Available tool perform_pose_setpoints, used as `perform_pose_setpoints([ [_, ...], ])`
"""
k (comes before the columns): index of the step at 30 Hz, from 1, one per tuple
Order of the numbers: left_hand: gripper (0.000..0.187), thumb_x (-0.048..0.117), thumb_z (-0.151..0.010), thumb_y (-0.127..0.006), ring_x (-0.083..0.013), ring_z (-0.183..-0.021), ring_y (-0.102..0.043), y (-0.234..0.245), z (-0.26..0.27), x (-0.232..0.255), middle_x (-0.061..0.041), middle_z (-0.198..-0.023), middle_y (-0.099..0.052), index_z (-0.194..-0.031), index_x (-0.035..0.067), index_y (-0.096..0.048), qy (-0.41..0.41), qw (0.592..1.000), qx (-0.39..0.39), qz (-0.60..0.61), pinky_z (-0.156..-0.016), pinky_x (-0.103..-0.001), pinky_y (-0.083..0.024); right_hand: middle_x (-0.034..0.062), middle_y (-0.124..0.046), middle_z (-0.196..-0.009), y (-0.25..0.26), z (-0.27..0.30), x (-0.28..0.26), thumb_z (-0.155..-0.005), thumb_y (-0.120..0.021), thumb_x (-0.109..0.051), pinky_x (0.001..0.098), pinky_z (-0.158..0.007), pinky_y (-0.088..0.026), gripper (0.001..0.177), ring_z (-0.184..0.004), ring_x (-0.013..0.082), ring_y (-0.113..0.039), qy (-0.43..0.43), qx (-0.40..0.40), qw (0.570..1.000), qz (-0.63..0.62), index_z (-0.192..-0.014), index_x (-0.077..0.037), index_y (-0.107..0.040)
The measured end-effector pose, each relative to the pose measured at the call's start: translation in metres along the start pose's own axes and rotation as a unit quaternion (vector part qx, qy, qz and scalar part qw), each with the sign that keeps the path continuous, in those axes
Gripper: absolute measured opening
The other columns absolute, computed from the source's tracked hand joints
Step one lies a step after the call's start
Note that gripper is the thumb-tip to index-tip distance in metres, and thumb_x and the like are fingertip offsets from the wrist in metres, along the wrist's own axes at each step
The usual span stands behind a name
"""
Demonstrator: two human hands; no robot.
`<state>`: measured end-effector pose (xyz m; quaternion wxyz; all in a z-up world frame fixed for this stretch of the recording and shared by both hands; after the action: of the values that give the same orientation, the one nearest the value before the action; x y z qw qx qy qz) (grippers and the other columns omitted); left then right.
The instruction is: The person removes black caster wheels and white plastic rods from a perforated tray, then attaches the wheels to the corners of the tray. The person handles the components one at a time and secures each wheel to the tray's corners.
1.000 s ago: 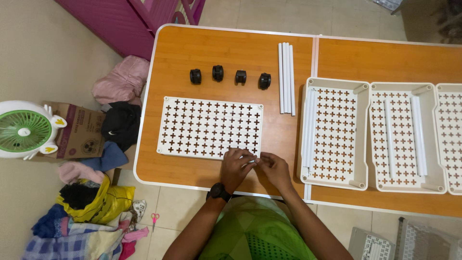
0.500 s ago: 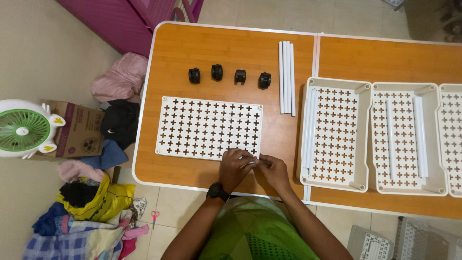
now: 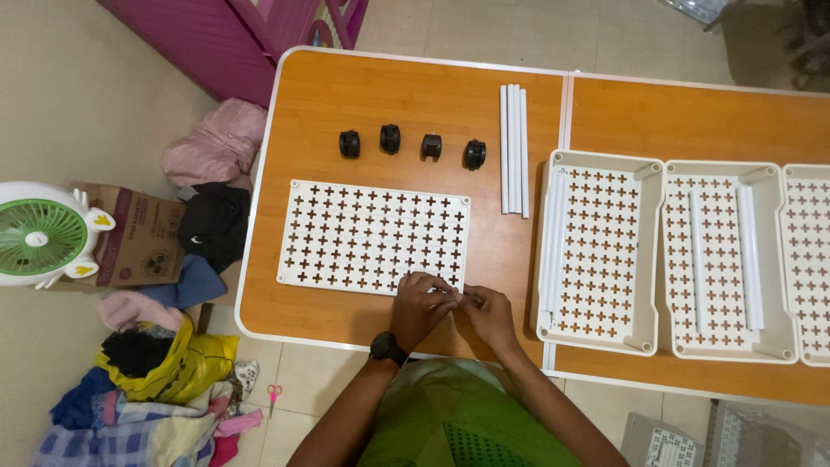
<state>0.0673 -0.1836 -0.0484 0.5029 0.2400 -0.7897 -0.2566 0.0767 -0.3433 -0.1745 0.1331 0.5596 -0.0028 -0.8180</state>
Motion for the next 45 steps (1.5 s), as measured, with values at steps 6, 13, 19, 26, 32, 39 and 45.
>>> perform_pose_setpoints([
  [6,0.007,0.022,-0.082,-0.083,-0.0194,-0.098,-0.062,0.003,0.0,0.001,0.006,-0.096,-0.071,-0.087,0.018,-0.08,-0.005,1.0,0.008,0.001,-0.086,-0.039,-0.045,0.0129,-0.081,-0.096,0.002,0.0,0.0,-0.092,-0.074,-0.017,0.0268,-0.076,-0.059,0.032,-0.086,0.0134,-0.074,-0.007,0.002,1.0,0.015,-0.114,0.006,-0.075],
  [13,0.011,0.022,-0.081,-0.086,-0.0198,-0.096,-0.063,0.006,-0.001,0.005,0.006,-0.096,-0.072,-0.089,0.017,-0.08,0.002,1.0,0.023,0.012,-0.083,-0.038,-0.045,0.0131,-0.081,-0.096,0.006,-0.002,0.002,-0.09,-0.076,-0.018,0.0272,-0.077,-0.059,0.033,-0.086,0.0137,-0.075,-0.031,0.0,0.999,0.025,-0.116,0.004,-0.075],
  [19,0.024,0.017,-0.08,-0.084,-0.0233,-0.1,-0.065,0.019,0.003,0.009,-0.001,-0.103,-0.073,-0.102,0.011,-0.078,-0.003,0.999,-0.012,0.029,-0.086,-0.039,-0.052,0.0131,-0.082,-0.098,0.006,0.003,-0.011,-0.092,-0.073,-0.016,0.0271,-0.079,-0.058,0.033,-0.087,0.0137,-0.075,0.008,0.014,0.998,0.057,-0.118,0.004,-0.075],
  [26,0.028,0.016,-0.083,-0.083,-0.0262,-0.097,-0.065,0.088,0.032,-0.009,-0.006,-0.099,-0.072,-0.11,0.01,-0.077,0.049,0.996,0.074,-0.023,-0.084,-0.04,-0.052,0.0143,-0.08,-0.103,0.019,0.004,-0.006,-0.094,-0.071,-0.015,0.0268,-0.082,-0.057,0.033,-0.09,0.0146,-0.074,-0.002,0.047,0.998,0.044,-0.12,0.005,-0.073],
  [32,0.029,0.013,-0.085,-0.079,-0.0291,-0.096,-0.064,0.175,0.055,-0.055,-0.009,-0.098,-0.07,-0.114,0.008,-0.076,0.101,0.979,0.161,-0.075,-0.086,-0.042,-0.051,0.0153,-0.079,-0.098,0.025,0.005,0.013,-0.096,-0.07,-0.015,0.0293,-0.078,-0.056,0.033,-0.086,0.0173,-0.071,-0.03,0.093,0.995,0.009,-0.12,0.007,-0.073],
  [39,0.017,0.009,-0.09,-0.074,-0.0293,-0.092,-0.064,0.238,0.044,-0.106,-0.009,-0.094,-0.073,-0.107,0.008,-0.078,0.125,0.981,0.147,-0.027,-0.084,-0.041,-0.051,0.0171,-0.074,-0.116,0.023,0.026,0.001,-0.098,-0.07,-0.019,0.0315,-0.09,-0.054,0.044,-0.102,0.0194,-0.07,-0.008,0.212,0.977,0.023,-0.134,0.006,-0.063],
  [45,0.013,0.012,-0.094,-0.07,-0.0331,-0.095,-0.064,0.251,-0.027,-0.145,-0.012,-0.095,-0.072,-0.102,0.004,-0.077,0.058,0.992,0.107,-0.035,-0.086,-0.042,-0.051,0.0196,-0.067,-0.133,0.004,0.067,-0.079,-0.1,-0.07,-0.015,0.0367,-0.109,-0.046,0.049,-0.126,0.0249,-0.062,0.085,0.336,0.929,0.127,-0.142,0.005,-0.056],
])
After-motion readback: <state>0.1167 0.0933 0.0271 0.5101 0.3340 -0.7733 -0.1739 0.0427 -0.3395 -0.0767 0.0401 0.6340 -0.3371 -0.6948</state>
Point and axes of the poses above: each hand's wrist, its own z-axis away from the middle knuckle, its own y-axis out of the back of the hand, x = y × z, the point moved 9 cm from there along -z, towards the middle knuckle
